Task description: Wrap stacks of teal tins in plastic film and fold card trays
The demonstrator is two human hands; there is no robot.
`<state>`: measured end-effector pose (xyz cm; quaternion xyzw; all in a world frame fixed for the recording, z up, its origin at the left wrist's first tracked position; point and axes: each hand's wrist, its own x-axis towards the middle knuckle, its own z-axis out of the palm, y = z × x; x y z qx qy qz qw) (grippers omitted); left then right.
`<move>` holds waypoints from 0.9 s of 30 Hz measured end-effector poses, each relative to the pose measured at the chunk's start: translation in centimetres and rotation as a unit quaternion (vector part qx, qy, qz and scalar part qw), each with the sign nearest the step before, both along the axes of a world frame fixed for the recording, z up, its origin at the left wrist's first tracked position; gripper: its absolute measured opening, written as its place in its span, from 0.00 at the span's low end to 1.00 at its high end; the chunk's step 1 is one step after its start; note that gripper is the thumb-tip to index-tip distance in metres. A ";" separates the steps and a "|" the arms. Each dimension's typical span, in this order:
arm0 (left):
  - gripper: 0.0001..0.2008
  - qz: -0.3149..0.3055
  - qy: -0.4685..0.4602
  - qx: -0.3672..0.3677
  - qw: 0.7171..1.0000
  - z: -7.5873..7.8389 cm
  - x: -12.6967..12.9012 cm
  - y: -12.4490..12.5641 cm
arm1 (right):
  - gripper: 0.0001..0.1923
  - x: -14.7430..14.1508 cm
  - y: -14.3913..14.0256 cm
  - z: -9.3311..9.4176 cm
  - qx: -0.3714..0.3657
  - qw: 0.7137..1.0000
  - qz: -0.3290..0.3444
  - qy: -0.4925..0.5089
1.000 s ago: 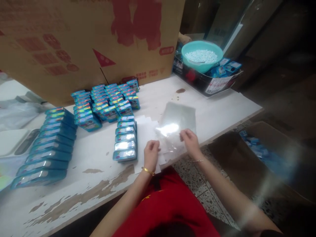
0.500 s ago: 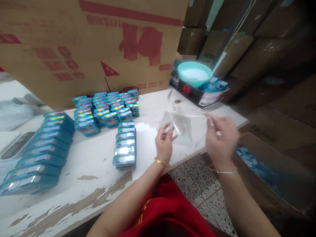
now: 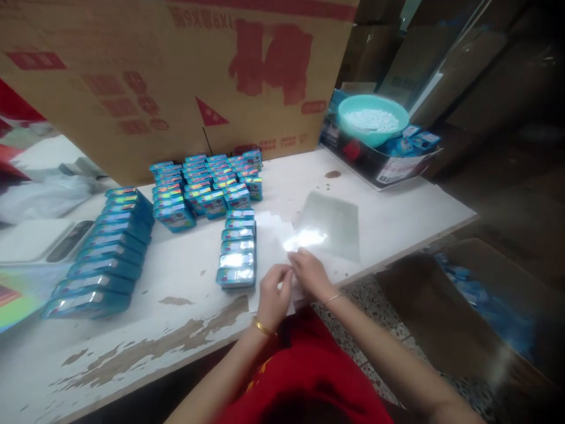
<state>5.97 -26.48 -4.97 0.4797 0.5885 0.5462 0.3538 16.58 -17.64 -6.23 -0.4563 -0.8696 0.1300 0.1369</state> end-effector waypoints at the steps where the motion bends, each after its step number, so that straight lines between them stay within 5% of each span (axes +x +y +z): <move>1: 0.10 -0.033 0.065 0.003 0.997 0.1 -0.2 0.5 | 0.13 0.2 0.0 0.2 -0.009 1.000 -0.001 0.017; 6: 0.25 -0.171 0.343 -0.062 0.922 -0.5 0.2 5.0 | 0.14 1.4 0.0 1.6 0.039 0.999 0.011 0.012; 9: 0.29 -0.223 0.407 -0.076 0.883 -0.8 1.2 7.9 | 0.18 2.1 0.3 3.7 0.115 0.993 0.000 0.001; 12: 0.29 -0.236 0.316 -0.064 0.917 -0.1 2.7 10.3 | 0.19 2.4 1.4 6.5 0.179 0.983 -0.029 -0.010; 15: 0.18 -0.184 0.241 -0.035 0.952 2.3 3.2 10.5 | 0.20 2.1 2.8 8.5 0.224 0.974 -0.042 -0.016; 19: 0.07 -0.184 0.233 -0.016 0.955 7.2 -1.2 6.9 | 0.21 0.6 4.0 8.9 0.225 0.973 -0.025 -0.048; 21: 0.10 -0.109 0.185 0.015 0.976 8.9 -5.7 4.9 | 0.21 -0.7 3.9 8.4 0.181 0.981 -0.002 -0.074; 23: 0.14 0.068 0.109 0.013 0.992 9.0 -10.6 3.7 | 0.21 -2.3 3.6 7.6 0.130 0.987 0.023 -0.097; 25: 0.21 0.199 0.038 -0.050 0.978 7.4 -14.7 3.5 | 0.20 -3.9 3.1 6.7 0.084 0.989 0.046 -0.114; 27: 0.28 0.195 -0.071 -0.161 0.965 4.9 -16.7 3.9 | 0.18 -5.4 2.6 5.5 0.046 0.989 0.062 -0.126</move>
